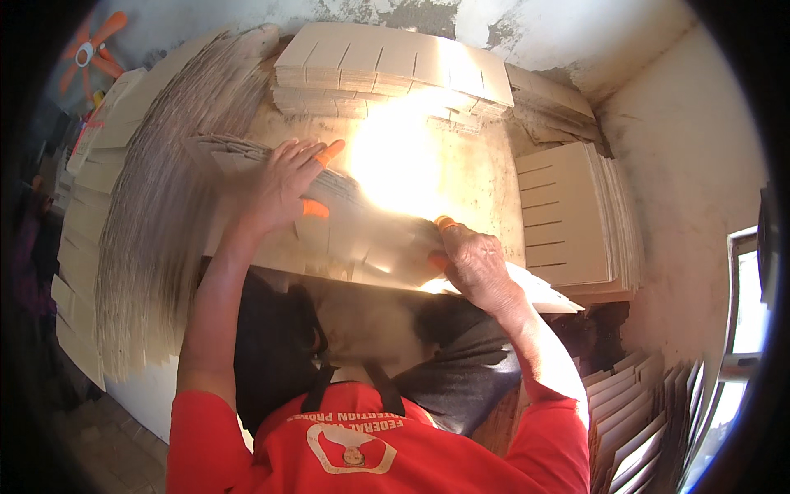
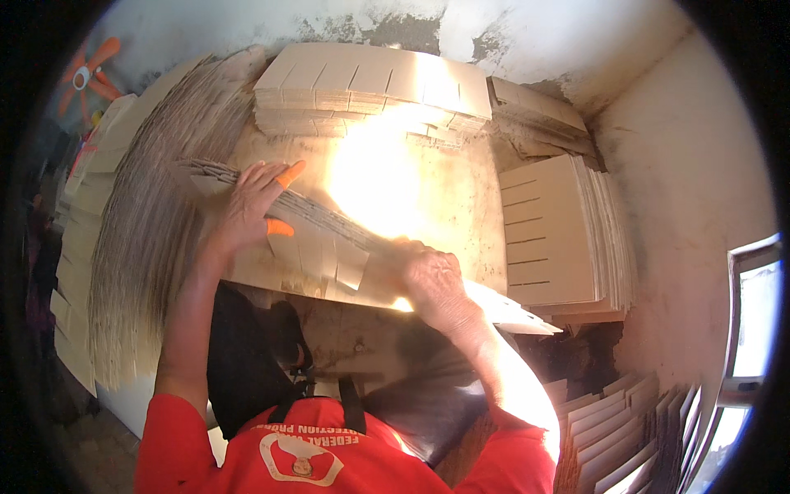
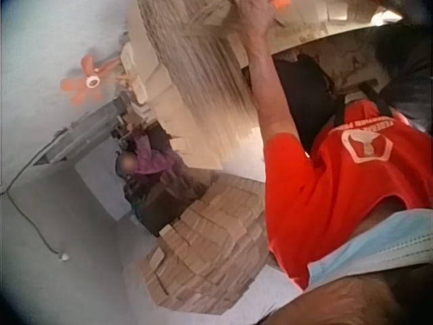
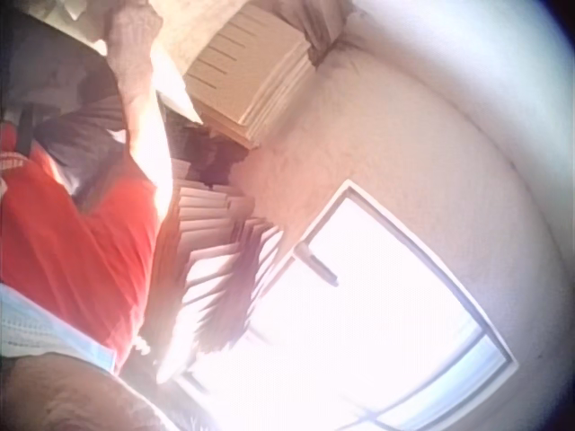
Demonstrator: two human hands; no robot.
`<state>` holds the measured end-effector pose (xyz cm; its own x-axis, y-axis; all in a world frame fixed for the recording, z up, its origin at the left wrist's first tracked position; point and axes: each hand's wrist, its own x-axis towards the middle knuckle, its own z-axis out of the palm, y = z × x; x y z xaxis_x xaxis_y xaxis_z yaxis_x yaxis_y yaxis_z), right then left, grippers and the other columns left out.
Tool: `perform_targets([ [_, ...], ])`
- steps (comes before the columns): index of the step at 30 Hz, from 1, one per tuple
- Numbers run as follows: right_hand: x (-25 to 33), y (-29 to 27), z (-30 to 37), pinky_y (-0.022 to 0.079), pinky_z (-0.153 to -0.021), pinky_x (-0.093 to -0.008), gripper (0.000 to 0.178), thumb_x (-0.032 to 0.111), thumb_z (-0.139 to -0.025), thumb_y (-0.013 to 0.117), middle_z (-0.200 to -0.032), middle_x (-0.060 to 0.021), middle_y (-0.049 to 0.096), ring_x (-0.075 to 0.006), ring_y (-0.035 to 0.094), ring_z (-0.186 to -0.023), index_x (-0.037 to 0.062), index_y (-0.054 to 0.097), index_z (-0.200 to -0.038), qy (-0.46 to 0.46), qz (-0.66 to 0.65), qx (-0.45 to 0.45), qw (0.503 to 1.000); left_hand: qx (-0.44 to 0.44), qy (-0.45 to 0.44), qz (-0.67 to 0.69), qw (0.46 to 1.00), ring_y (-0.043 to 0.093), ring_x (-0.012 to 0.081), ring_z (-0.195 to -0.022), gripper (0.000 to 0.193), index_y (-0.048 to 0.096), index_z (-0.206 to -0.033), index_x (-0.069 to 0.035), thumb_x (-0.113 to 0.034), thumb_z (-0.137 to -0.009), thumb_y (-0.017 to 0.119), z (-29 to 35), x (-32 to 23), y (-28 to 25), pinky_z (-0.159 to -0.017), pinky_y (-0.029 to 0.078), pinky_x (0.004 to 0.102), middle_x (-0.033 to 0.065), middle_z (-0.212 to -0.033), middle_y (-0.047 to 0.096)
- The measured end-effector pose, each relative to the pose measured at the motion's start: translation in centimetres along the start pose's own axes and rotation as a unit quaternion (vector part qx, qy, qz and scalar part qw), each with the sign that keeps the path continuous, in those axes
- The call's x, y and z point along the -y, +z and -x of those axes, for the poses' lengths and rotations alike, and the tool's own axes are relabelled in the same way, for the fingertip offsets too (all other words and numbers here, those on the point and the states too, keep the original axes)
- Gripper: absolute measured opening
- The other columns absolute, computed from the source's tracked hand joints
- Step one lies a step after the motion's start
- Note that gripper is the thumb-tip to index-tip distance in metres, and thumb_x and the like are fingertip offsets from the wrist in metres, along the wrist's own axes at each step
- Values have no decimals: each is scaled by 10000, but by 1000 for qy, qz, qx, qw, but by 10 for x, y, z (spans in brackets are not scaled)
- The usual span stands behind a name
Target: The person sits on the floor and repeatedly picks up flat cardboard sheets, folds them along pre-scored lines, and stacks the assembled boxes. The person handles the cardboard by hand and places the finished boxes into a growing stack.
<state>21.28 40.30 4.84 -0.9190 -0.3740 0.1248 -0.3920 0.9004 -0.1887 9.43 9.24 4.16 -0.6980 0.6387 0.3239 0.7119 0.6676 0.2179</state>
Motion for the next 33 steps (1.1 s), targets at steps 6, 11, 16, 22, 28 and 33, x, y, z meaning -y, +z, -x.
perform_targets([
  [6,5,-17,0,500,-621,-440,642,136,-779,750,-724,-181,641,-357,650,-703,40,493,-1359,20,16,-9,1000,4,31,90,995,547,269,-886,793,548,-1383,-104,-180,-644,826,0,7,-16,-926,414,394,69,-977,635],
  [11,-8,-9,-8,494,-605,-466,272,157,-788,728,-697,-210,633,-403,641,-703,28,544,-943,42,-58,12,997,61,-76,301,949,582,253,-959,738,448,-1465,-119,-284,-800,724,-10,33,40,-938,415,417,100,-1060,625],
  [16,13,-40,0,489,-615,-483,287,140,-745,759,-705,-228,627,-412,628,-670,15,605,-953,52,25,-42,997,42,-174,241,954,645,226,-849,628,605,-979,-44,-638,-973,402,-37,-30,-58,-802,459,400,88,-757,580],
  [22,84,-112,27,478,-955,-469,486,122,-910,635,-1216,-225,595,-389,583,-1152,-35,508,-1352,-5,168,-295,941,-156,198,-242,937,453,125,-646,297,657,-1066,-127,-371,-911,588,2,-58,-174,-549,447,310,31,-807,574],
  [28,36,-94,66,451,-971,-488,440,97,-932,605,-1239,-214,588,-382,570,-1161,-21,518,-1346,29,221,-270,937,-214,9,-470,856,601,224,-919,640,511,-1416,-171,-109,-800,670,96,-14,-226,-686,553,352,98,-1224,573],
  [33,-25,-31,101,480,-889,-424,442,94,-868,654,-1121,-160,646,-329,619,-1035,11,562,-1291,94,197,-199,955,-173,-286,-460,823,617,321,-1026,520,526,-1337,-58,55,-834,595,176,78,-219,-803,586,399,156,-1397,498],
])
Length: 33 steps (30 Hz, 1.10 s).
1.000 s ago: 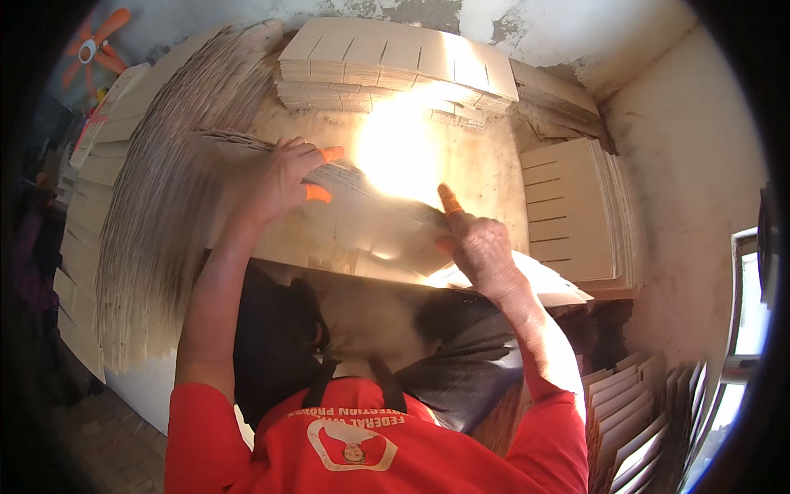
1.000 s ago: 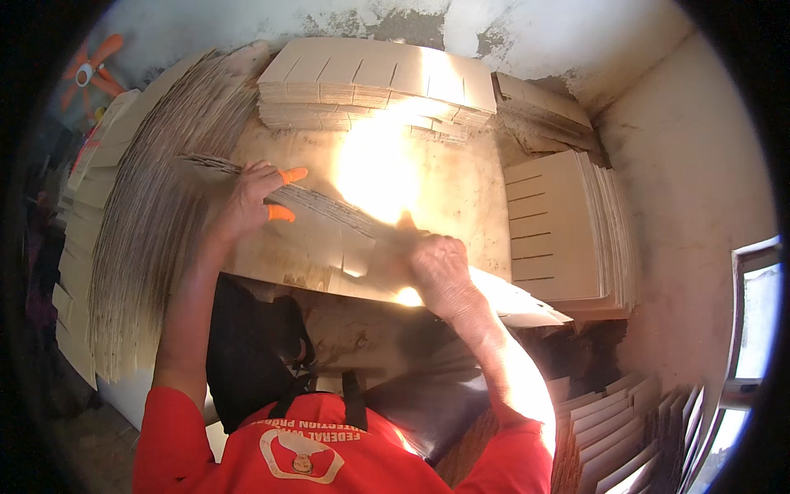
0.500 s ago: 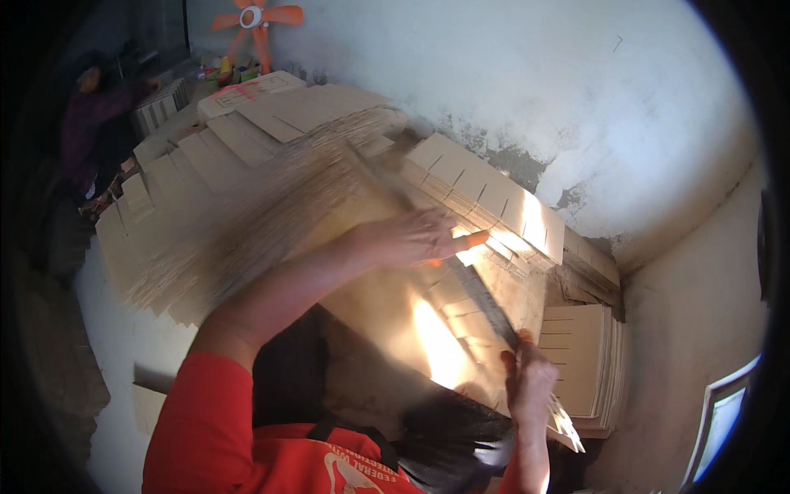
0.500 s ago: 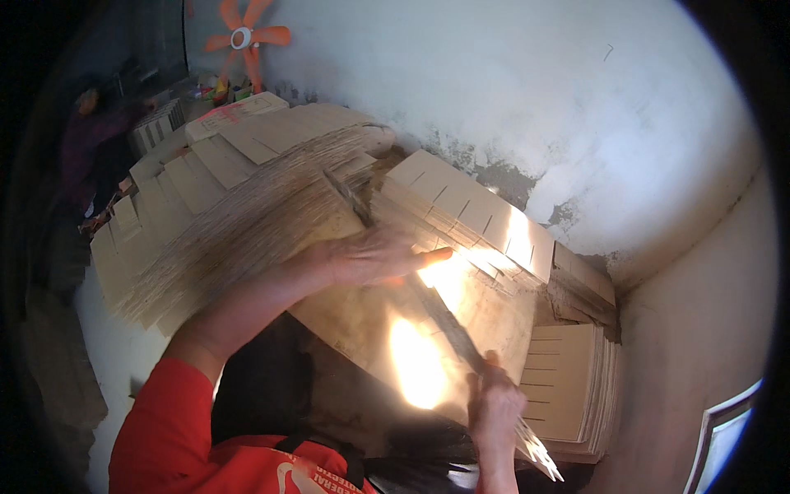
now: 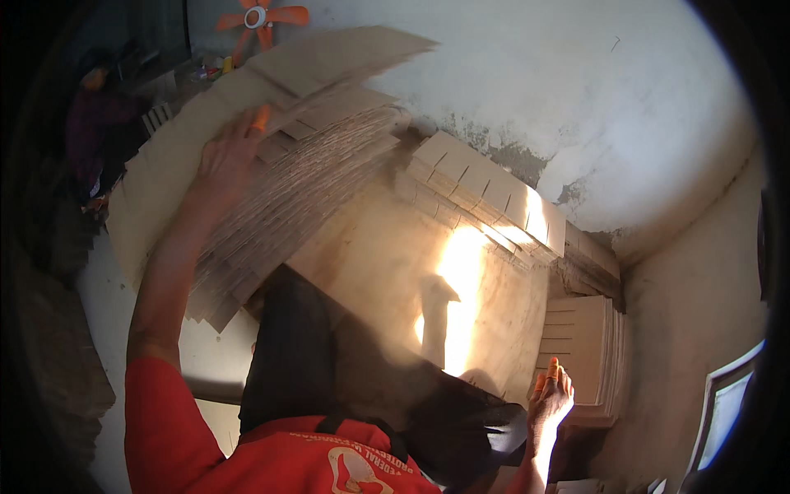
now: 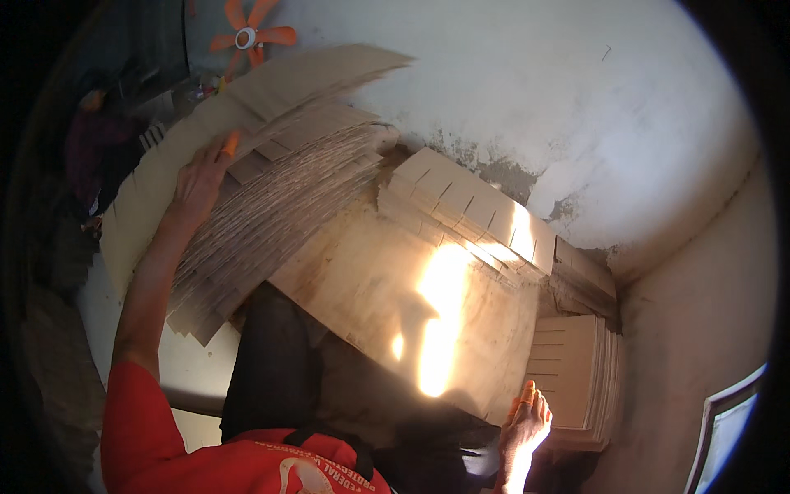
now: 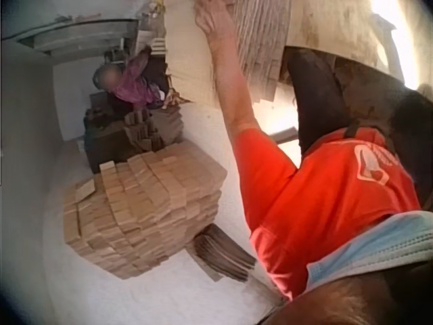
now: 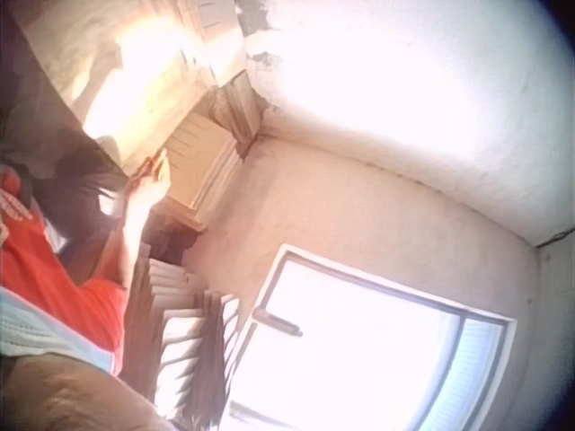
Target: The person sits on the floor and repeatedly picks up flat cardboard sheets, folds them along pre-scored lines, and stacks the assembled boxes. The person handles the cardboard by hand and places the finished boxes into a growing stack.
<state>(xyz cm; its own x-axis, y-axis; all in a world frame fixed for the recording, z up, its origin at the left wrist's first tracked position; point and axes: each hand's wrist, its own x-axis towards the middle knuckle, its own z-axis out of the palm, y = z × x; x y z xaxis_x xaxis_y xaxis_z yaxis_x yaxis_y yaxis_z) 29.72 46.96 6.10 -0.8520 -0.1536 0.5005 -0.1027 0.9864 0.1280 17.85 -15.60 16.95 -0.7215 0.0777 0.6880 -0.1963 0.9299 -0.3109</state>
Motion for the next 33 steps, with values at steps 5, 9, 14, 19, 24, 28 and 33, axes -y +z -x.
perform_targets([
  [5,-27,32,36,520,-794,-411,344,98,-825,685,-986,-114,675,-291,654,-907,20,636,-1157,50,33,37,998,241,-35,-65,968,601,302,-1111,559,454,-1391,-19,29,-856,610,22,5,43,-857,570,363,192,-1459,436],
  [9,-38,44,53,545,-697,-394,283,115,-816,700,-902,-107,684,-289,668,-815,26,666,-1083,76,29,82,993,237,-9,-85,968,590,293,-1144,617,421,-1436,-22,4,-855,628,29,-5,45,-861,569,338,199,-1478,420],
  [14,-44,45,65,560,-687,-417,252,97,-798,712,-882,-145,683,-330,679,-822,38,676,-1040,110,10,91,990,222,16,-15,975,567,323,-1178,504,502,-1339,-5,61,-849,603,30,-1,41,-875,552,396,199,-1463,437],
  [19,-46,48,57,544,-672,-441,265,40,-780,718,-866,-180,670,-373,676,-784,32,669,-1040,176,-47,125,975,298,27,7,954,562,347,-1180,504,523,-1326,-20,69,-837,612,26,11,44,-935,509,432,192,-1417,491],
  [24,-71,51,61,542,-680,-440,247,50,-793,706,-869,-181,667,-359,664,-832,35,672,-1037,169,-45,50,983,224,-33,202,953,548,355,-1214,609,466,-1417,-69,29,-841,638,5,-18,50,-987,470,428,166,-1384,534],
  [28,-86,58,30,531,-746,-429,268,67,-819,679,-980,-147,653,-344,626,-918,55,636,-1083,147,-26,-13,989,235,128,63,961,437,324,-1353,660,333,-1507,-69,-86,-911,616,22,61,91,-1104,375,410,150,-1507,417],
  [33,-150,71,25,496,-786,-440,408,79,-840,677,-1091,-155,583,-339,547,-1058,61,554,-1229,235,78,-2,969,391,52,158,905,406,302,-1384,779,296,-1529,-75,46,-837,633,-17,10,12,-1105,381,387,153,-1527,393],
])
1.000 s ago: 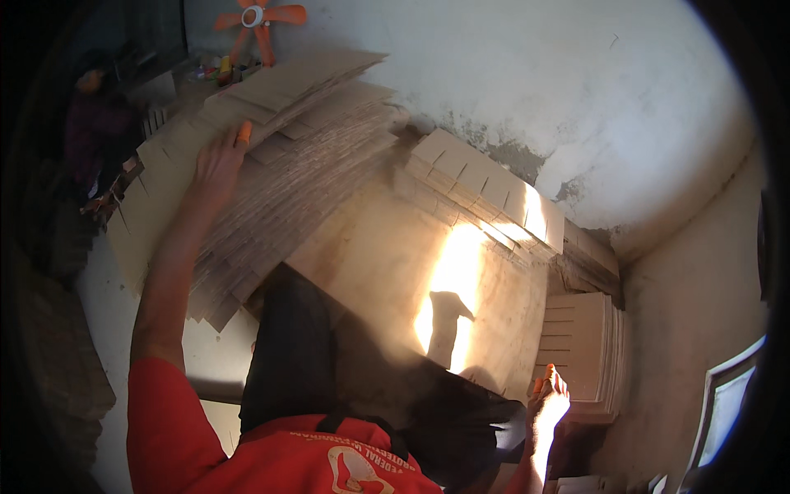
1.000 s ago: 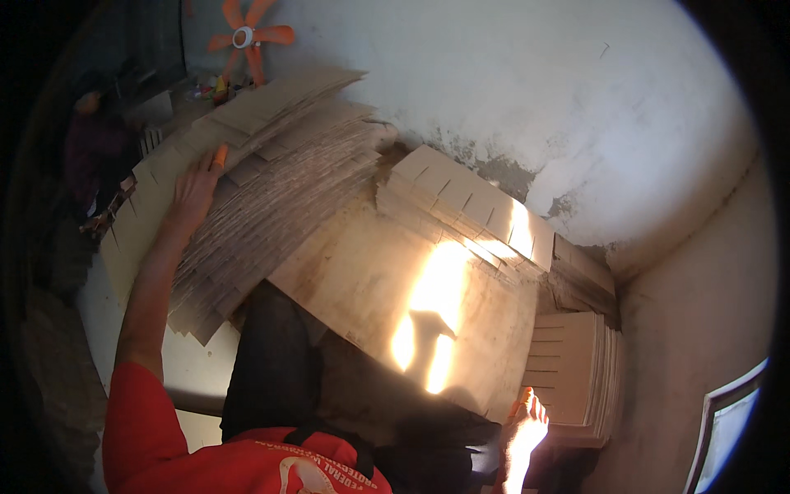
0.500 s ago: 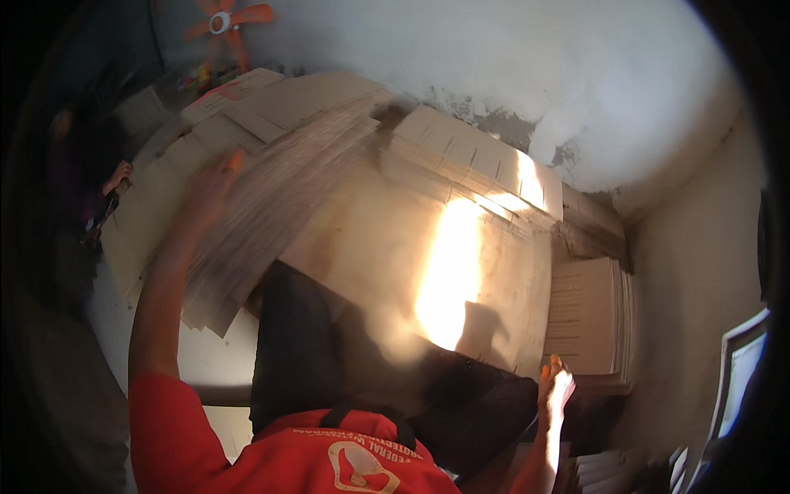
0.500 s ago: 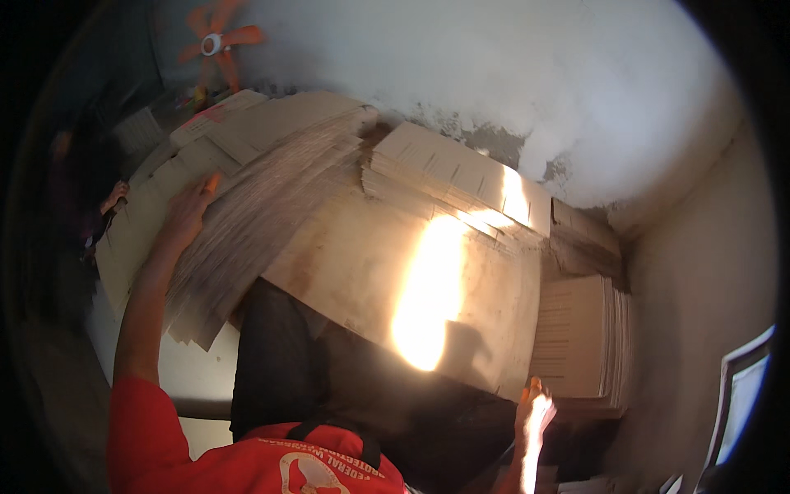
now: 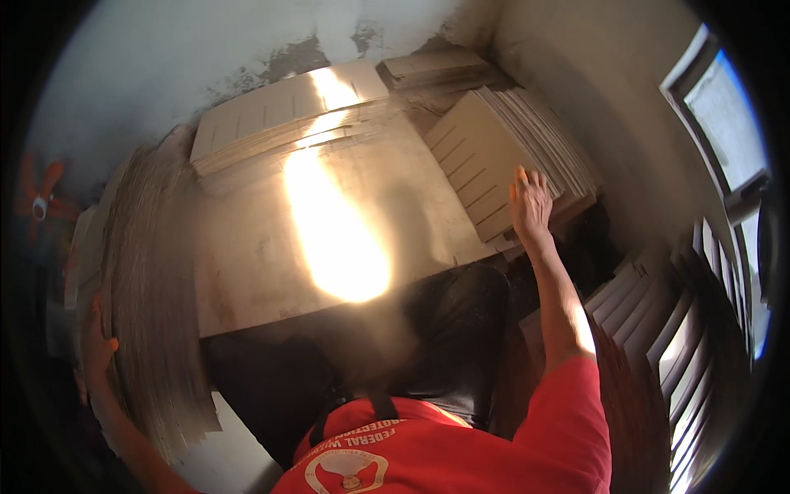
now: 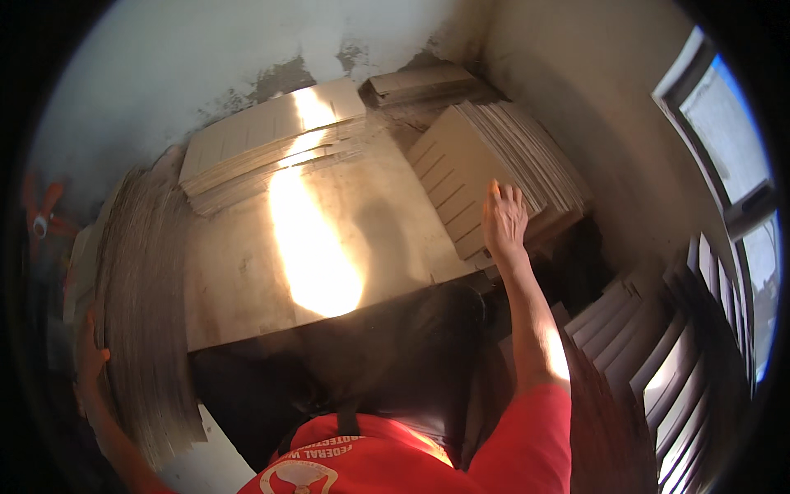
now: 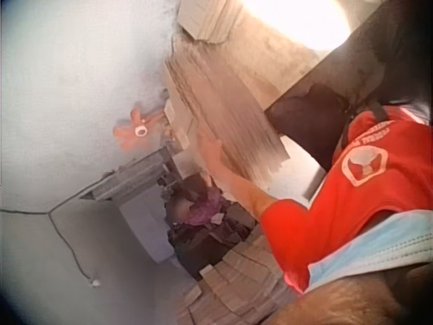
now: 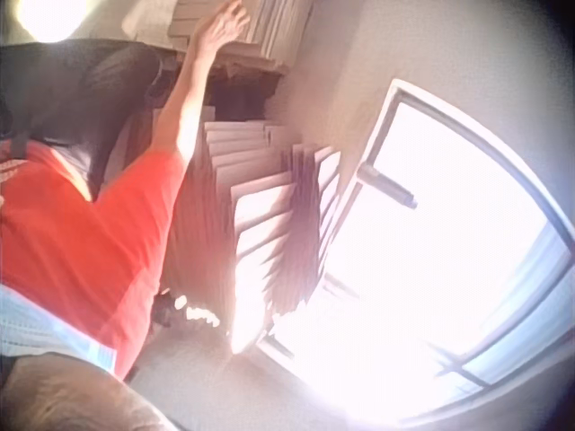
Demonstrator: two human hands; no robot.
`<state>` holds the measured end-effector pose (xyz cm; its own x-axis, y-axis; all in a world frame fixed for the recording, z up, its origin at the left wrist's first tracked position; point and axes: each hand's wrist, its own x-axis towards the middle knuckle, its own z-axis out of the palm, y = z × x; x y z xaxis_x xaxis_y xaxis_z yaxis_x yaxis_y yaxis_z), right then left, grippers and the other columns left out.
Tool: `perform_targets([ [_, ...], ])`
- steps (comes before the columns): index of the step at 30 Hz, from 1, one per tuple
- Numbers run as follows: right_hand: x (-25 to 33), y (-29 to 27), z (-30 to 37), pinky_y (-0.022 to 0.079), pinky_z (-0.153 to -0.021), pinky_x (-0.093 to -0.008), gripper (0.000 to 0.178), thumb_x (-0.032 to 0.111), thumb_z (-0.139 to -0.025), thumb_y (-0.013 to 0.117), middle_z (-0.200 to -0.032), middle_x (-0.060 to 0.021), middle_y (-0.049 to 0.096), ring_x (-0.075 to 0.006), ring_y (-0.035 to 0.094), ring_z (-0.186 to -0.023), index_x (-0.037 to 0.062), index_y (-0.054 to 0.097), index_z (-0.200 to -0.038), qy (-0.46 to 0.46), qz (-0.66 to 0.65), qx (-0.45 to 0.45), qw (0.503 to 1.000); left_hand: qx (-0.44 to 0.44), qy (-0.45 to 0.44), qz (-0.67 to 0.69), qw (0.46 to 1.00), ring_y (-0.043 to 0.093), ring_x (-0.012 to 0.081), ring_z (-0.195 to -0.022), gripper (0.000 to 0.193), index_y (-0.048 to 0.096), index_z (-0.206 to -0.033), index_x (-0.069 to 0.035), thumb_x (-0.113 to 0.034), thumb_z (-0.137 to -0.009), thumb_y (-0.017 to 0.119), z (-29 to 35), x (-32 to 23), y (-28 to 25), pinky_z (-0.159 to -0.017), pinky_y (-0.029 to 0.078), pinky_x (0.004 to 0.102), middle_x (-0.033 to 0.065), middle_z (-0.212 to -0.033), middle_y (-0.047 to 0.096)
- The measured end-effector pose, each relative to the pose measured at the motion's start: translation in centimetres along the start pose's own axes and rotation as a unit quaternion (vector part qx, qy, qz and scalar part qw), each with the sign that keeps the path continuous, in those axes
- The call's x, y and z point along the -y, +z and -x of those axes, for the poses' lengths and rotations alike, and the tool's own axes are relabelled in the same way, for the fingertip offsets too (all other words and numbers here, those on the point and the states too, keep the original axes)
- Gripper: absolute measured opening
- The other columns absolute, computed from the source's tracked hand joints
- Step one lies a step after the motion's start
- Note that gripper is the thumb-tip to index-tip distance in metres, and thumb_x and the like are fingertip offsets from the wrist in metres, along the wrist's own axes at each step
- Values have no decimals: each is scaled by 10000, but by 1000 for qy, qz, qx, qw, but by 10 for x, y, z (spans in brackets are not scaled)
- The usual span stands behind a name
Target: The person sits on the floor and repeatedly picks up flat cardboard sheets, folds them along pre-scored lines, and stacks the assembled boxes. The person handles the cardboard by hand and places the finished boxes into a growing stack.
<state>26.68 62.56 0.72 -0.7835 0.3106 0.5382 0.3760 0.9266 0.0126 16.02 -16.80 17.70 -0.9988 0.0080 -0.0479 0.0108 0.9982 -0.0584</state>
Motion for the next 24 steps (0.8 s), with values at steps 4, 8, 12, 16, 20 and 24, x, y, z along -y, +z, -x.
perform_targets([
  [4,-13,16,-28,447,-873,-474,382,128,-844,659,-1153,-168,574,-328,532,-1105,14,567,-1197,53,65,11,996,-1,-47,129,991,471,294,-1328,657,408,-1470,-47,9,-859,644,-15,45,-2,-1088,391,376,177,-1457,473],
  [8,-39,29,-46,412,-900,-545,500,198,-779,748,-1200,-190,545,-378,487,-1186,32,510,-1187,100,66,81,990,-83,-56,-62,993,603,291,-1160,498,526,-1377,-18,-46,-895,647,-18,-3,-8,-971,481,364,197,-1267,618],
  [12,-63,44,-66,477,-828,-499,373,180,-765,739,-1074,-212,604,-380,581,-1069,30,542,-1044,95,53,98,989,-165,40,-54,984,676,310,-1006,368,622,-1269,-27,-123,-916,656,4,-63,20,-823,548,380,207,-1117,680],
  [16,-59,10,-81,500,-779,-447,302,169,-772,723,-906,-221,661,-379,646,-914,16,604,-1004,196,-56,83,975,-122,61,-98,986,684,336,-964,299,673,-1192,-42,-191,-934,648,36,-166,19,-801,556,407,205,-1076,691],
  [20,-47,-20,-93,502,-771,-356,309,114,-802,730,-935,-154,679,-271,659,-931,24,599,-1067,284,-195,-25,938,-139,109,3,984,684,343,-954,309,677,-1189,-63,-237,-935,652,22,-186,52,-830,546,414,182,-1059,704],
  [24,-1,-24,-96,506,-826,-244,259,38,-864,728,-962,-93,669,-129,620,-937,-14,593,-1080,164,-536,-299,772,-96,76,57,991,679,346,-985,343,665,-1217,-96,-264,-919,678,0,-216,59,-837,544,416,175,-1072,703],
])
